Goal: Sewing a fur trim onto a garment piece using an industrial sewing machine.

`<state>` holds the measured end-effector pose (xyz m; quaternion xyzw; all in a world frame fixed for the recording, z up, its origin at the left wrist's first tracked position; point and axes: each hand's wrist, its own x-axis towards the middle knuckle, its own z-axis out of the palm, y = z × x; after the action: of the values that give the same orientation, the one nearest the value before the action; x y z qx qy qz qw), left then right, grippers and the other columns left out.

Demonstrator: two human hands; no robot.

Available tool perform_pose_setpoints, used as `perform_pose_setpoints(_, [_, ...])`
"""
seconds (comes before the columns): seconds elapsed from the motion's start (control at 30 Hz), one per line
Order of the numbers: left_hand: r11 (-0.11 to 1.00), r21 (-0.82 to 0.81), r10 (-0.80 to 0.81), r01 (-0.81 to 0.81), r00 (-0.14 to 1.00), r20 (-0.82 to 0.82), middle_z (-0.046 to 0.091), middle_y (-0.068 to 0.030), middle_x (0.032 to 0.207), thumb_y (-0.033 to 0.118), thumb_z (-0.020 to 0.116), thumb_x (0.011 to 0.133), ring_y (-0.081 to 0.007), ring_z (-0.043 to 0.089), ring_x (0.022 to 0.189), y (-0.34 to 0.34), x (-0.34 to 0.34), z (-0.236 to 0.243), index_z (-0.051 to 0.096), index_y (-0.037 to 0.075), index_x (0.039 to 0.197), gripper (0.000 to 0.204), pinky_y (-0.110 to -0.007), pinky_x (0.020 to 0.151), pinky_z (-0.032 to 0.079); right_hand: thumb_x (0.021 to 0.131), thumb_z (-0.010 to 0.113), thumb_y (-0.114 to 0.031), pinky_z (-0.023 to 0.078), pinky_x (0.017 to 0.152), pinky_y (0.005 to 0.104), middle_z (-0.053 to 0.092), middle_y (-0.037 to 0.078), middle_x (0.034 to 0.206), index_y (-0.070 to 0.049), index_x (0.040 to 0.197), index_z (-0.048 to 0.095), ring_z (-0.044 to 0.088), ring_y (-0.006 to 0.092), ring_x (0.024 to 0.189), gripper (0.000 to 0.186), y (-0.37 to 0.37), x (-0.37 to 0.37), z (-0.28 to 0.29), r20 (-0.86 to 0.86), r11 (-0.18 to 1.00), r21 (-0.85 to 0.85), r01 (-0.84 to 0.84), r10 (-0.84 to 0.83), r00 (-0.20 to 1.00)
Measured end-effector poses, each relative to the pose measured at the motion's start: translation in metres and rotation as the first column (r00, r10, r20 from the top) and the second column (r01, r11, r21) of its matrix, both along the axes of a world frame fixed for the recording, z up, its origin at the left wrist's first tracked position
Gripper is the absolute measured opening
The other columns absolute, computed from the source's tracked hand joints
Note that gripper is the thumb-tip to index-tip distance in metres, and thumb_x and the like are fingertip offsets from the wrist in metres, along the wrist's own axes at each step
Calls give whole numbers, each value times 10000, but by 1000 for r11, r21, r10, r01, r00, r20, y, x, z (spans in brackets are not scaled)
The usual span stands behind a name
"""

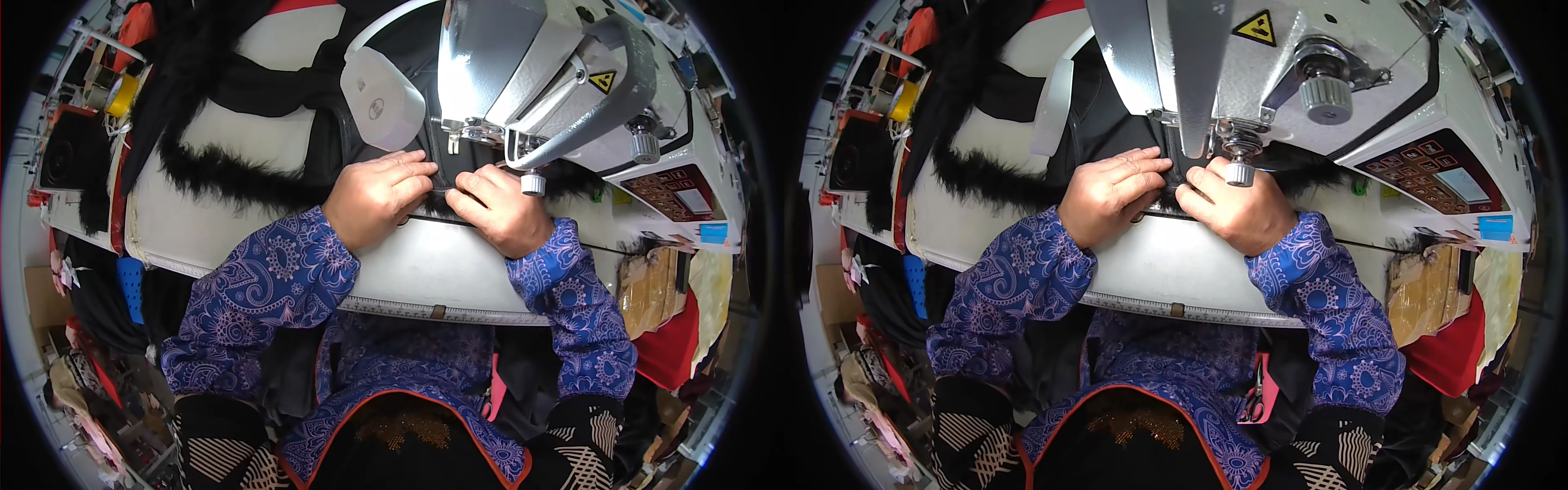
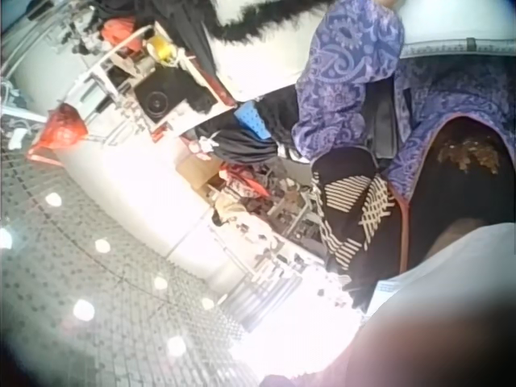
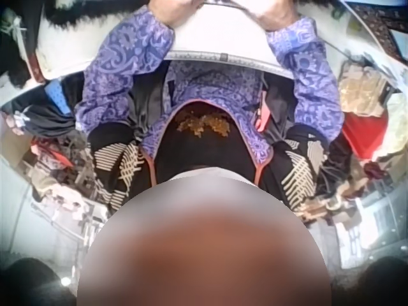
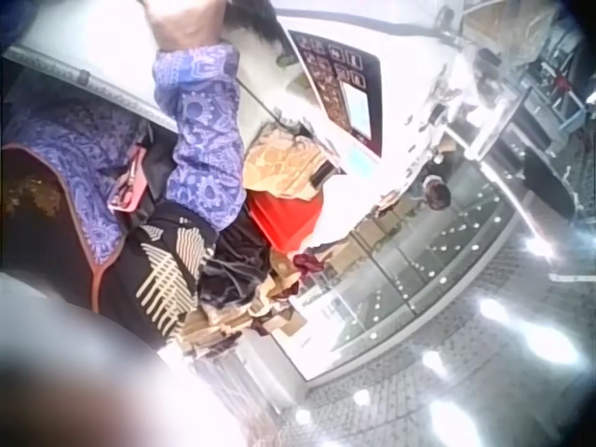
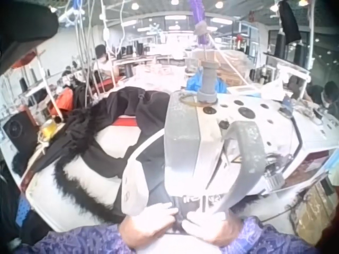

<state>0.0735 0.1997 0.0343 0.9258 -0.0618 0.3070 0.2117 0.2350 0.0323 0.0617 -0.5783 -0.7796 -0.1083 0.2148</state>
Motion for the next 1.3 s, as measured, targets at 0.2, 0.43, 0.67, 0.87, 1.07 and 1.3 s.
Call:
perform_pose_setpoints(0.2, [997, 17, 71, -70, 995, -72, 723, -106, 1075, 73, 750, 785, -294, 677, 1089, 6, 12, -4, 676, 53, 912, 149, -402, 879, 571, 730, 649, -40, 556, 754, 394, 667, 134, 987, -31, 994, 703, 661, 289, 851, 270, -1, 7, -9, -32, 996, 17, 92, -91, 995])
perform_pose_setpoints(0.43, [994, 45, 106, -102, 991, -82, 681, -79, 1021, 103, 743, 798, -279, 641, 1040, 14, 31, 10, 687, 90, 944, 157, -408, 863, 525, 797, 717, 1, 563, 785, 379, 700, 116, 985, -81, 1038, 754, 690, 277, 885, 257, 2, 13, -8, -149, 958, -43, 285, -288, 946])
perform_pose_setpoints(0.67, [954, 279, 121, -112, 992, -17, 674, -68, 916, 109, 698, 811, -223, 639, 911, 21, 39, 8, 719, 101, 950, 140, -371, 786, 532, 802, 699, 34, 564, 834, 358, 709, 141, 1005, -81, 1055, 757, 696, 278, 931, 283, 4, 19, -13, -4, 948, -16, 318, -318, 948])
perform_pose_setpoints(0.87, [983, 173, 79, -61, 992, -98, 718, -81, 1011, 83, 665, 832, -270, 662, 1046, 22, 30, 0, 723, 84, 988, 166, -373, 916, 533, 821, 696, 21, 564, 833, 351, 712, 149, 1025, -56, 1058, 751, 700, 273, 929, 256, 0, 20, -14, -39, 954, -51, 294, -296, 954])
perform_pose_setpoints(1.07, [981, 186, 55, -64, 997, 51, 707, -71, 868, 31, 786, 667, -250, 696, 755, 24, 35, 3, 702, 106, 927, 284, -356, 697, 576, 883, 691, -43, 566, 801, 348, 733, 130, 977, -41, 1036, 751, 708, 244, 898, 164, 4, 20, -18, -331, 924, -167, 343, -380, 864])
perform_pose_setpoints(1.3, [984, 160, 86, -82, 996, -16, 662, -86, 878, 62, 742, 767, -253, 664, 878, 20, 35, 8, 712, 70, 921, 157, -364, 755, 551, 876, 696, -45, 570, 762, 334, 738, 118, 935, -77, 1023, 765, 714, 236, 841, 165, 3, 23, -19, -217, 941, -80, 329, -339, 916])
